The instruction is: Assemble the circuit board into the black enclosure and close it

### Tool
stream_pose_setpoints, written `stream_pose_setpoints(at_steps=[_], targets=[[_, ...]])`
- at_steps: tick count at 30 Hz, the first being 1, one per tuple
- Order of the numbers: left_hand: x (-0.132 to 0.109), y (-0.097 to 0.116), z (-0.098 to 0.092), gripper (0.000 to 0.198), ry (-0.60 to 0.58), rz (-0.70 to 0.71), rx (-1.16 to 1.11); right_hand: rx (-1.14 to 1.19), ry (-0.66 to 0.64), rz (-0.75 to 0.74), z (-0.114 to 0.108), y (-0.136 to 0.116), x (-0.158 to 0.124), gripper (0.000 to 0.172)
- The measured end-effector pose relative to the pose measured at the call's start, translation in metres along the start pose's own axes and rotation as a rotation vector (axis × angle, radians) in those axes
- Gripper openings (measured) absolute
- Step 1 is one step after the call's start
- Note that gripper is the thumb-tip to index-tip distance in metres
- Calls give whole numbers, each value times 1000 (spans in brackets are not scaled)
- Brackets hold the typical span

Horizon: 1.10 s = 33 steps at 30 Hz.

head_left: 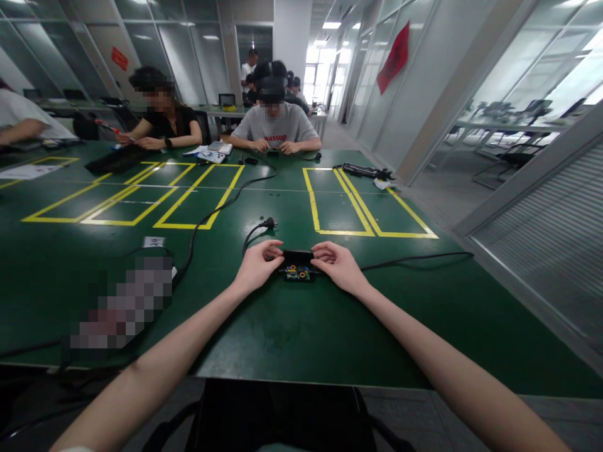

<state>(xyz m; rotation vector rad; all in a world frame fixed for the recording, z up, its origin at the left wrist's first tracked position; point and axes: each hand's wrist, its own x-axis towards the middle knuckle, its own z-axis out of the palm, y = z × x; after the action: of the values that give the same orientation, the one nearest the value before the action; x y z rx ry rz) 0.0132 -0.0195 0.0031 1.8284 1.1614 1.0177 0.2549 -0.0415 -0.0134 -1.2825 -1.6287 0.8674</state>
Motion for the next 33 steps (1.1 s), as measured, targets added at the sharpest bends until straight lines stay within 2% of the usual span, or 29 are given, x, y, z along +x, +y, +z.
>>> stream_pose_setpoints(at_steps=[5, 28, 33], targets=[[-1, 4, -2, 23, -25, -68, -92, 131, 25, 28, 4, -2, -2, 27], [-5, 12, -7, 27, -73, -72, -119, 196, 3, 85, 0, -10, -6, 31], [-4, 8, -7, 27, -111, -107, -159, 175, -8, 48, -2, -11, -8, 30]])
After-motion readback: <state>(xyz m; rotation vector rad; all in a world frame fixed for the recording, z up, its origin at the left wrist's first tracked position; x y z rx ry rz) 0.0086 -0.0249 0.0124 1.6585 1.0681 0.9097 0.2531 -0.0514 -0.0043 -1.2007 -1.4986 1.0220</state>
